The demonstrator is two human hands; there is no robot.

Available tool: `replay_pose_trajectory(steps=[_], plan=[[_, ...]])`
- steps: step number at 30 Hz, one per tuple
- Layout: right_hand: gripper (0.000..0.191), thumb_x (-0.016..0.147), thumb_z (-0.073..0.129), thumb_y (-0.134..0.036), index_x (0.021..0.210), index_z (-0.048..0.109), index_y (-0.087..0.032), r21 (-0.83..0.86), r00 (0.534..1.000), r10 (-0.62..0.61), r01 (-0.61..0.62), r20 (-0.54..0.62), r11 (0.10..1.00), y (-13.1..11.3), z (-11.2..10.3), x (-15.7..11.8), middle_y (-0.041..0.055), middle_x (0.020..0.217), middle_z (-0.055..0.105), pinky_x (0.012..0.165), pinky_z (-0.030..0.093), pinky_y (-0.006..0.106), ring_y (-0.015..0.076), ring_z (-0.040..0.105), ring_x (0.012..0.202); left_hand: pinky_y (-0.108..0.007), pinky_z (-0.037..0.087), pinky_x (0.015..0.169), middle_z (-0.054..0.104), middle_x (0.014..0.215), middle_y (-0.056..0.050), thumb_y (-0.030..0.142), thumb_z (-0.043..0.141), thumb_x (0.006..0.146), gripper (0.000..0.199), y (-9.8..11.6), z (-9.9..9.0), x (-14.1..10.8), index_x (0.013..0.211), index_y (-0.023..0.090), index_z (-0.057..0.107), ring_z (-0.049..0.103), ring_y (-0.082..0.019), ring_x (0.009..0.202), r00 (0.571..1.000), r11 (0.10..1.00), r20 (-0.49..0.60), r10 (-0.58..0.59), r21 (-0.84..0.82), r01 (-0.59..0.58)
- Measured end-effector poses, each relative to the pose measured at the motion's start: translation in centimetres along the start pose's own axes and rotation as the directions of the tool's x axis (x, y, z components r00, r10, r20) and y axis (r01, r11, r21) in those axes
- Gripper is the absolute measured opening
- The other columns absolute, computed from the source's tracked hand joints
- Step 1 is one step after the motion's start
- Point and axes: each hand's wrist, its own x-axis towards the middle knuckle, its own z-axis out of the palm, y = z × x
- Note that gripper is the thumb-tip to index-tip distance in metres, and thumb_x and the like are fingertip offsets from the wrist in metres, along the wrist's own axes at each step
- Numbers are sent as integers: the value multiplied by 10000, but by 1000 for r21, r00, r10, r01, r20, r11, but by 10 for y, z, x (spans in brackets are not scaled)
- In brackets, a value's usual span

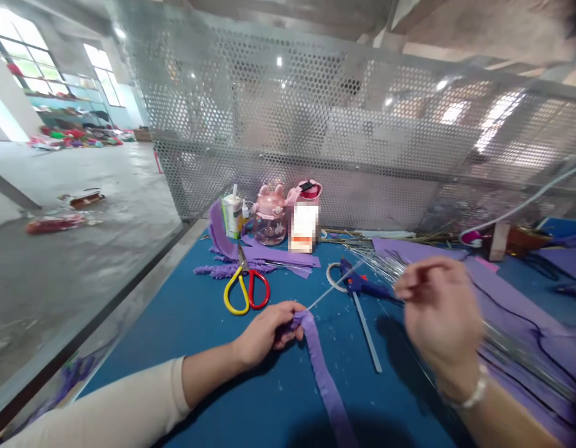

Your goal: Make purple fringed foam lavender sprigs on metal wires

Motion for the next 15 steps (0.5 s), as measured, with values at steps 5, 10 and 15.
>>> replay_pose_trajectory(steps=[5,10,15], plan=[[128,875,487,-328,902,485,-203,-110,653,571,-605,497,789,39,49,-48,-58,583,481,413,341,207,80,425,434,-189,215,395,468,537,17,367,383,847,319,-5,0,-2,680,136,527,294,-60,422,998,999,45,-44,-30,46],[191,802,604,-337,882,528,-182,-108,563,551,-633,616,767,37,57,-66,-41,671,528,464,375,202,69,453,505,-181,208,382,475,532,42,339,426,833,235,-6,0,-4,735,149,524,285,-51,394,993,997,93,-75,28,72],[170,784,619,-326,866,550,-195,-75,598,535,-622,597,779,39,52,-67,-32,658,552,515,398,211,90,484,566,-175,266,423,513,582,35,296,440,835,214,-5,3,-7,733,146,555,361,-56,450,997,966,66,-33,256,15]])
